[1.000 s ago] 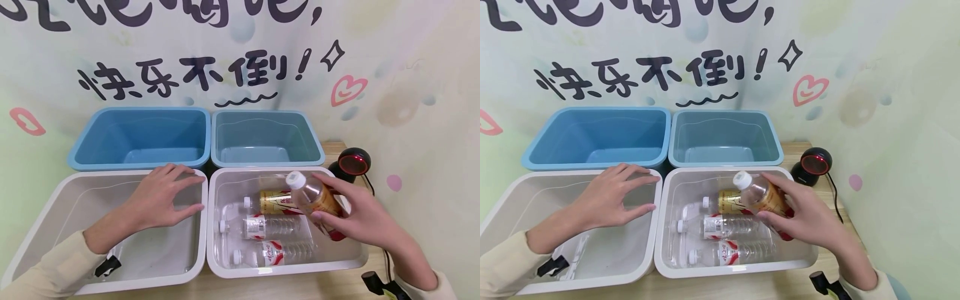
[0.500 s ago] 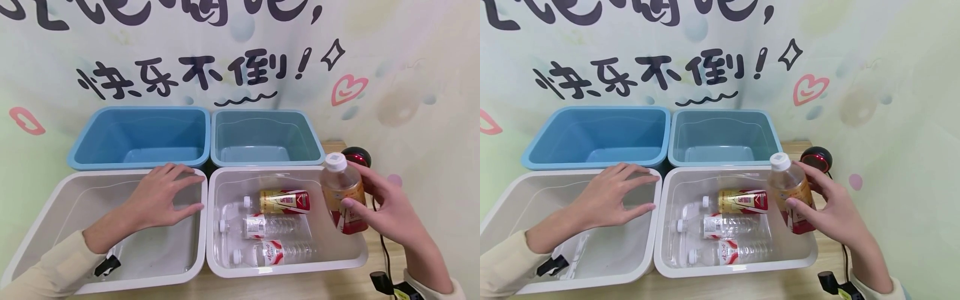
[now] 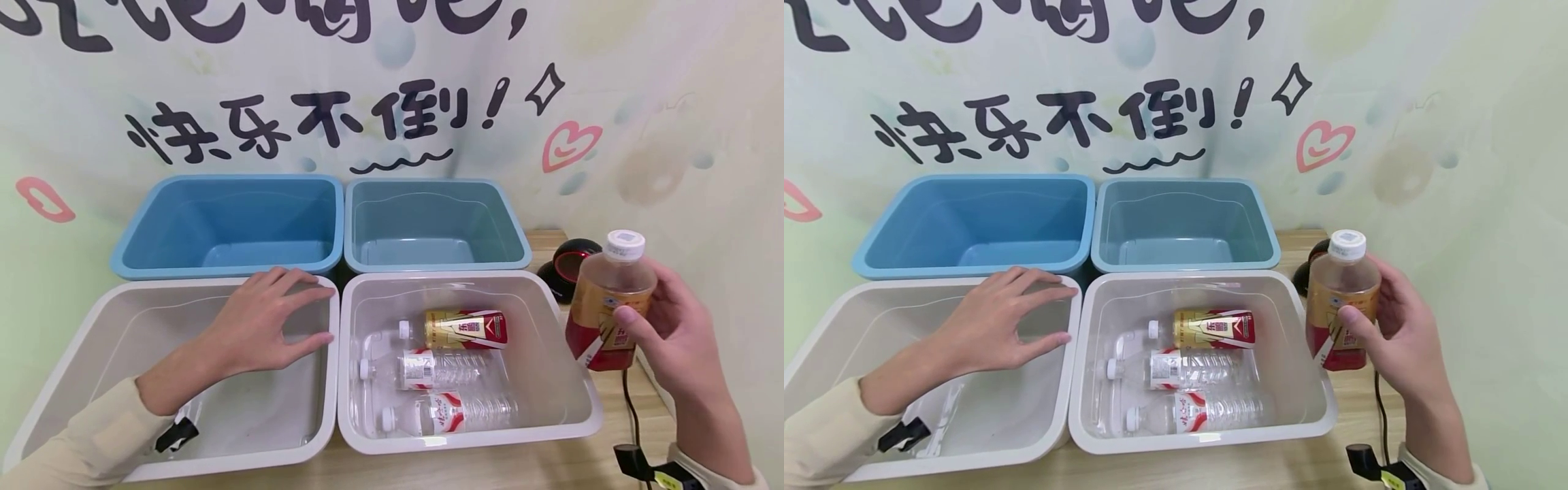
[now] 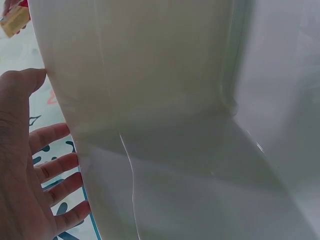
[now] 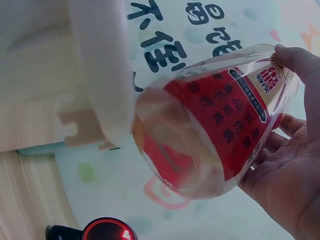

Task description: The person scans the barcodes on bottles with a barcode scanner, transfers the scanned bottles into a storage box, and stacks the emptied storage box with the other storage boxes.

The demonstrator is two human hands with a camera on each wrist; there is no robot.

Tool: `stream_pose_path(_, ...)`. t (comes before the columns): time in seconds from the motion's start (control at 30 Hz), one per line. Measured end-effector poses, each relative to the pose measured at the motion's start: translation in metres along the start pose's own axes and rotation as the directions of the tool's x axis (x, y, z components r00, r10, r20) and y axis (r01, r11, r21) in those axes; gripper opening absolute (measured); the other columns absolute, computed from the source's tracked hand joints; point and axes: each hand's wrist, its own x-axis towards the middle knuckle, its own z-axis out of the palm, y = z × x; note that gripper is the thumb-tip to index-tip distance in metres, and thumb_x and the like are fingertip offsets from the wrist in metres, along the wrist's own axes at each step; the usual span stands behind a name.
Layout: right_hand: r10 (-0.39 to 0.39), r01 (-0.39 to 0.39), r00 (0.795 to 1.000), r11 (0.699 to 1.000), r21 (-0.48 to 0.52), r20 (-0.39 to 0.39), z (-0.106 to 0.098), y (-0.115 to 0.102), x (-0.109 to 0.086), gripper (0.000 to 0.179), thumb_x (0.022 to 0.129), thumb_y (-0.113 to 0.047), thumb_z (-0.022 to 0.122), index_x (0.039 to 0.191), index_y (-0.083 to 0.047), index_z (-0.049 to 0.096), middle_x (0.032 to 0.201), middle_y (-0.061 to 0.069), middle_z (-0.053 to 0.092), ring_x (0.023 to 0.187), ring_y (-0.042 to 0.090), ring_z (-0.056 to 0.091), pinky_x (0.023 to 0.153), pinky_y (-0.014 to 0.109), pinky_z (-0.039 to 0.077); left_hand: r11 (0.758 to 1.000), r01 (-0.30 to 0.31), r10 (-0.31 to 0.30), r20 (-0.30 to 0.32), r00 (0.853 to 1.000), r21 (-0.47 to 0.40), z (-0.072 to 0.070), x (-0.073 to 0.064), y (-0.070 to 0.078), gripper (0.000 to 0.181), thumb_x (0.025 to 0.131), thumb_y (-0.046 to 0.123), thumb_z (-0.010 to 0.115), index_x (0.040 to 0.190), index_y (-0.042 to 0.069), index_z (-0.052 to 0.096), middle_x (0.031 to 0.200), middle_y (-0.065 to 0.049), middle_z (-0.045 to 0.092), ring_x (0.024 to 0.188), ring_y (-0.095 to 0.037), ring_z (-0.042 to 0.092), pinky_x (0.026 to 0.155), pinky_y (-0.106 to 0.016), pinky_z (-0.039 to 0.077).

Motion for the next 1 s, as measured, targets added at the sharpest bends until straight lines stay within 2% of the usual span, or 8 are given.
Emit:
stream_pose_path(0.13,-0.048,0.051,0.997,0.996,0.070,-0.054,-0.005,0.014,-0.001,0.060,0.092,0.011,0.060,0.151,0.010,0.048,0.134,0.011,0.067,0.114,0.016,0.064,0.096,0.013,0.054,1.000,-0.004,0.004,-0.004,1.000,0.008,-0.004,0.000,-0.002,0.060,0.084,0.062,0.077,0.135,0.029,0.072,0.131,0.000,0.068,0.120,-0.026,0.063,0.100,-0.054,0.054)
stream_pose_path(0.3,-0.010,0.043,0.992,0.965,0.259,-0.128,-0.010,0.028,-0.001,0.055,0.096,0.013,0.051,0.150,0.008,0.046,0.132,0.014,0.066,0.113,0.022,0.061,0.091,0.020,0.056,1.000,-0.002,0.003,-0.009,1.000,0.016,-0.007,0.001,-0.004,0.060,0.085,0.061,0.077,0.135,0.028,0.072,0.132,-0.001,0.068,0.120,-0.026,0.063,0.099,-0.054,0.054)
stream_pose_path(0.37,0.027,0.025,0.985,0.954,0.299,-0.169,-0.013,0.032,-0.002,0.055,0.098,0.014,0.048,0.152,0.006,0.044,0.133,0.014,0.064,0.115,0.024,0.057,0.090,0.023,0.054,1.000,-0.003,0.003,-0.005,1.000,0.007,-0.006,0.000,-0.003,0.059,0.085,0.060,0.077,0.135,0.029,0.072,0.132,0.000,0.068,0.121,-0.026,0.063,0.100,-0.054,0.053)
stream_pose_path(0.43,0.079,-0.013,0.970,0.960,0.280,-0.228,-0.016,0.034,-0.005,0.056,0.099,0.012,0.048,0.154,0.003,0.045,0.135,0.014,0.062,0.118,0.024,0.053,0.090,0.023,0.053,1.000,-0.002,0.002,-0.001,1.000,0.000,-0.004,-0.001,-0.003,0.058,0.086,0.060,0.077,0.135,0.030,0.072,0.132,0.000,0.068,0.121,-0.025,0.062,0.101,-0.054,0.053)
stream_pose_path(0.53,0.148,-0.091,0.951,0.973,0.213,-0.271,-0.019,0.038,-0.011,0.058,0.101,0.010,0.048,0.157,-0.003,0.043,0.140,0.010,0.059,0.123,0.023,0.050,0.092,0.018,0.051,1.000,-0.007,0.007,-0.002,1.000,-0.007,-0.001,-0.002,-0.001,0.057,0.086,0.060,0.077,0.135,0.031,0.072,0.132,0.001,0.068,0.122,-0.025,0.063,0.101,-0.054,0.053)
stream_pose_path(0.63,0.204,-0.171,0.938,0.976,0.138,-0.282,-0.019,0.043,-0.016,0.059,0.102,0.007,0.050,0.159,-0.008,0.043,0.141,0.005,0.061,0.123,0.019,0.053,0.092,0.013,0.052,1.000,-0.014,0.014,-0.022,1.000,0.000,0.000,-0.001,0.000,0.057,0.086,0.060,0.077,0.133,0.030,0.073,0.131,0.001,0.068,0.121,-0.025,0.063,0.100,-0.053,0.054)
stream_pose_path(0.77,0.267,-0.261,0.915,0.963,0.060,-0.304,-0.015,0.050,-0.022,0.058,0.105,0.001,0.051,0.160,-0.015,0.044,0.143,-0.002,0.062,0.124,0.015,0.055,0.091,0.009,0.053,1.000,-0.020,0.020,-0.035,0.999,0.005,0.001,0.000,0.001,0.057,0.085,0.060,0.078,0.133,0.030,0.073,0.130,0.001,0.068,0.120,-0.025,0.063,0.099,-0.052,0.054)
stream_pose_path(1.0,0.342,-0.333,0.860,0.938,0.092,-0.378,-0.007,0.075,-0.030,0.053,0.107,-0.003,0.049,0.157,-0.018,0.047,0.141,-0.002,0.061,0.123,0.016,0.055,0.090,0.011,0.055,1.000,-0.010,0.010,-0.014,1.000,0.000,0.000,-0.001,0.001,0.059,0.085,0.061,0.077,0.134,0.029,0.073,0.131,0.000,0.068,0.120,-0.025,0.063,0.099,-0.053,0.054)
